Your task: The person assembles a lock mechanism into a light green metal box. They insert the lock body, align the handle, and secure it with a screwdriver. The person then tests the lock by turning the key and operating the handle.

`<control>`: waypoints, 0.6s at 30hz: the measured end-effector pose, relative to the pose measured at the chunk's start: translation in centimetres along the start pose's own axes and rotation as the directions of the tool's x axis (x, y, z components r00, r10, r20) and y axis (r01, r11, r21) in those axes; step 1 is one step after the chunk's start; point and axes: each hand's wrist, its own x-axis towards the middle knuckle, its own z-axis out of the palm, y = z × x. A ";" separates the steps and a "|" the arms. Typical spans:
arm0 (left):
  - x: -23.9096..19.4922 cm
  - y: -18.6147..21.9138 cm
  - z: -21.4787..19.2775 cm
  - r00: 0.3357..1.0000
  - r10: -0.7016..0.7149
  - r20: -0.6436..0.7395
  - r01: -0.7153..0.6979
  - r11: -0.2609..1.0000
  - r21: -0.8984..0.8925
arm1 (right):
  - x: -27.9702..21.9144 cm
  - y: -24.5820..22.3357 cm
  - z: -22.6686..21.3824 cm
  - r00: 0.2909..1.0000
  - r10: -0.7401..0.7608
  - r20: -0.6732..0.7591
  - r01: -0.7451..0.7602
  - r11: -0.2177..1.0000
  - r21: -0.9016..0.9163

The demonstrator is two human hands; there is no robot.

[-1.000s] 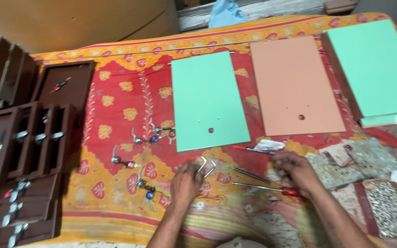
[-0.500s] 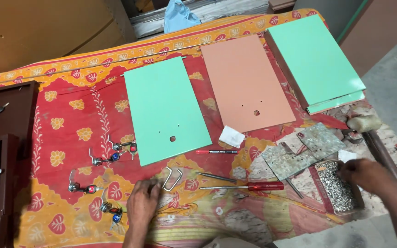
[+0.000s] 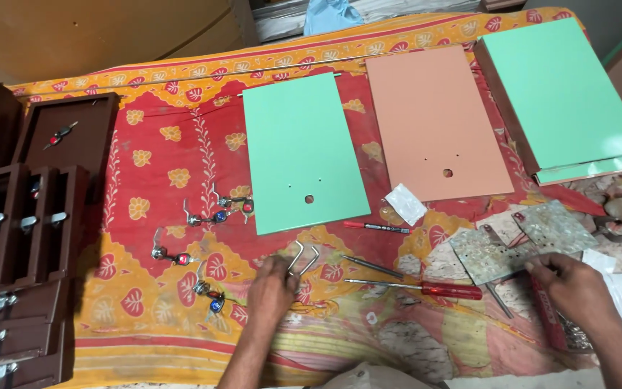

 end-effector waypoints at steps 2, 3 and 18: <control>-0.6 0.8 0.2 0.994 0.107 0.015 -0.108 0.993 0.056 | -0.1 -1.3 0.2 0.986 -0.120 -0.113 0.130 0.987 0.091; -0.6 0.9 0.4 0.994 0.106 0.014 -0.107 0.993 0.056 | 0.3 -0.9 0.0 0.986 -0.121 -0.113 0.132 0.987 0.091; -0.6 1.2 3.0 0.959 0.260 -0.114 -0.243 0.959 0.145 | -2.0 -15.4 4.8 0.861 -0.465 0.204 0.349 0.833 0.429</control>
